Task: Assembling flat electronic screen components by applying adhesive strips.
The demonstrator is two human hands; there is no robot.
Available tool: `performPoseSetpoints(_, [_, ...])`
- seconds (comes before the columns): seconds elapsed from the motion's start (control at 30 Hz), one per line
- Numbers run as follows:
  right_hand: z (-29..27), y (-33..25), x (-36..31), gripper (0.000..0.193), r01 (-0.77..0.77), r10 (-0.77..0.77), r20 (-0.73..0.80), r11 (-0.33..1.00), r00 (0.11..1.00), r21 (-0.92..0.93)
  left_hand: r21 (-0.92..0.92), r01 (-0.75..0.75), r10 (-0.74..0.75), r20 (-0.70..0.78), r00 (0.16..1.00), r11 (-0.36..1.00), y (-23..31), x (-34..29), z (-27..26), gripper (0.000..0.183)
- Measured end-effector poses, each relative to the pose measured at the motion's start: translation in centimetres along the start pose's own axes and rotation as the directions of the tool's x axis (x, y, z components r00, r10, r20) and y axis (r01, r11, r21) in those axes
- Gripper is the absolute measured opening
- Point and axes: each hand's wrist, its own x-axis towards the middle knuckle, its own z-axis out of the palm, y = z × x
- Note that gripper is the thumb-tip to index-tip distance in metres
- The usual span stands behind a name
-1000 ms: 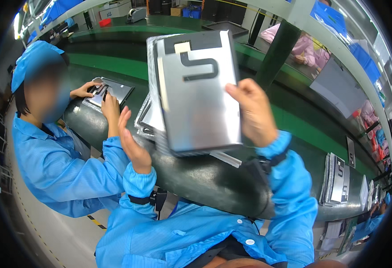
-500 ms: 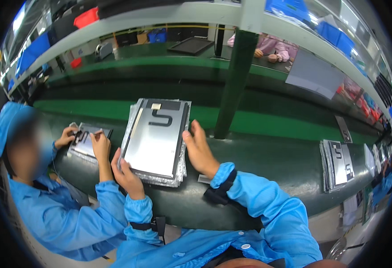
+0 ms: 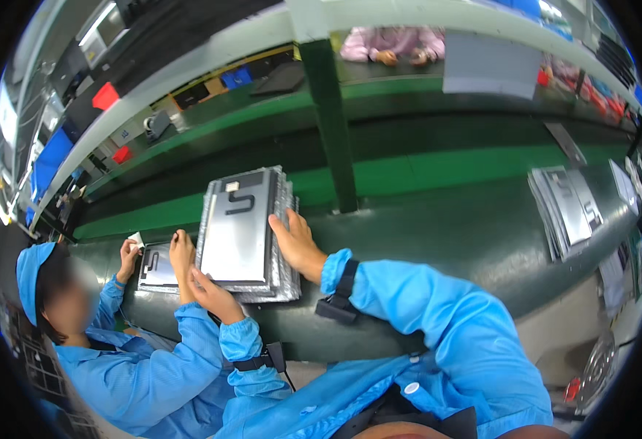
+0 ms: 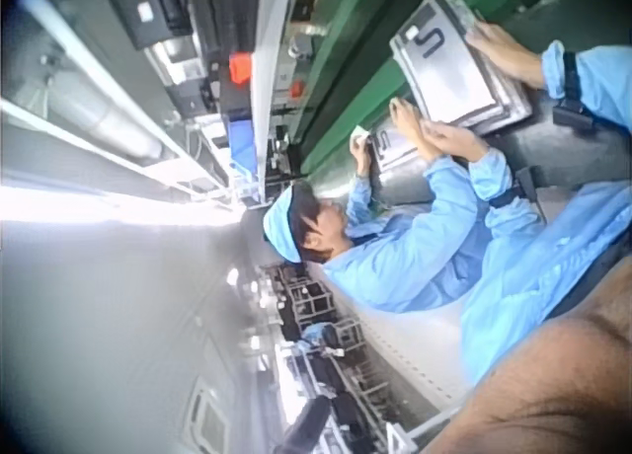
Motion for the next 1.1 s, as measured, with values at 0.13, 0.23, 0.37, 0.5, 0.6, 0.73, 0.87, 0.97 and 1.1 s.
performPoseSetpoints(0.13, [-8.8,2.0,-2.1,0.069,0.235,-0.238,0.11,0.971,0.965,0.037,0.312,-0.43,0.458,-0.018,0.889,0.847,5.1,-5.2,-1.0,0.041])
performPoseSetpoints(0.23, [-17.3,1.9,-4.5,0.056,0.392,-0.392,-0.022,0.92,0.92,-0.01,0.067,-0.693,0.666,0.222,0.712,0.718,7.8,-10.5,-1.8,0.033])
performPoseSetpoints(0.37, [-26.4,2.9,-7.4,0.049,0.369,-0.349,-0.138,0.915,0.927,0.162,-0.276,-0.44,0.367,0.92,0.136,0.855,13.0,-13.7,2.2,0.026])
performPoseSetpoints(0.5, [-29.7,3.9,-8.9,0.032,0.235,-0.222,-0.153,0.969,0.963,0.071,-0.285,-0.563,0.337,0.942,-0.012,0.776,11.7,-14.9,7.0,0.039])
performPoseSetpoints(0.6, [-30.2,6.5,-9.0,0.02,0.141,-0.15,-0.037,0.974,0.988,-0.175,-0.178,-0.669,0.242,0.97,0.002,0.721,10.0,-14.9,9.7,0.047])
performPoseSetpoints(0.73, [-29.4,8.0,-8.7,0.019,0.216,-0.222,0.006,0.943,0.975,-0.252,-0.15,-0.685,0.151,0.987,-0.06,0.713,7.6,-14.5,11.3,0.026])
performPoseSetpoints(0.87, [-30.1,8.1,-9.3,0.018,0.274,-0.299,-0.033,0.909,0.954,-0.315,-0.168,-0.642,0.16,0.985,-0.071,0.748,9.3,-17.3,13.8,0.017])
performPoseSetpoints(0.97, [-30.3,8.5,-9.0,0.016,0.296,-0.315,-0.011,0.904,0.949,-0.309,-0.137,-0.51,0.145,0.989,-0.024,0.849,10.3,-20.8,15.4,0.011])
performPoseSetpoints(1.1, [-30.8,7.2,-9.7,0.023,0.328,-0.305,0.12,0.892,0.945,-0.311,-0.164,-0.529,0.179,0.984,-0.024,0.832,8.3,-22.1,15.9,0.01])
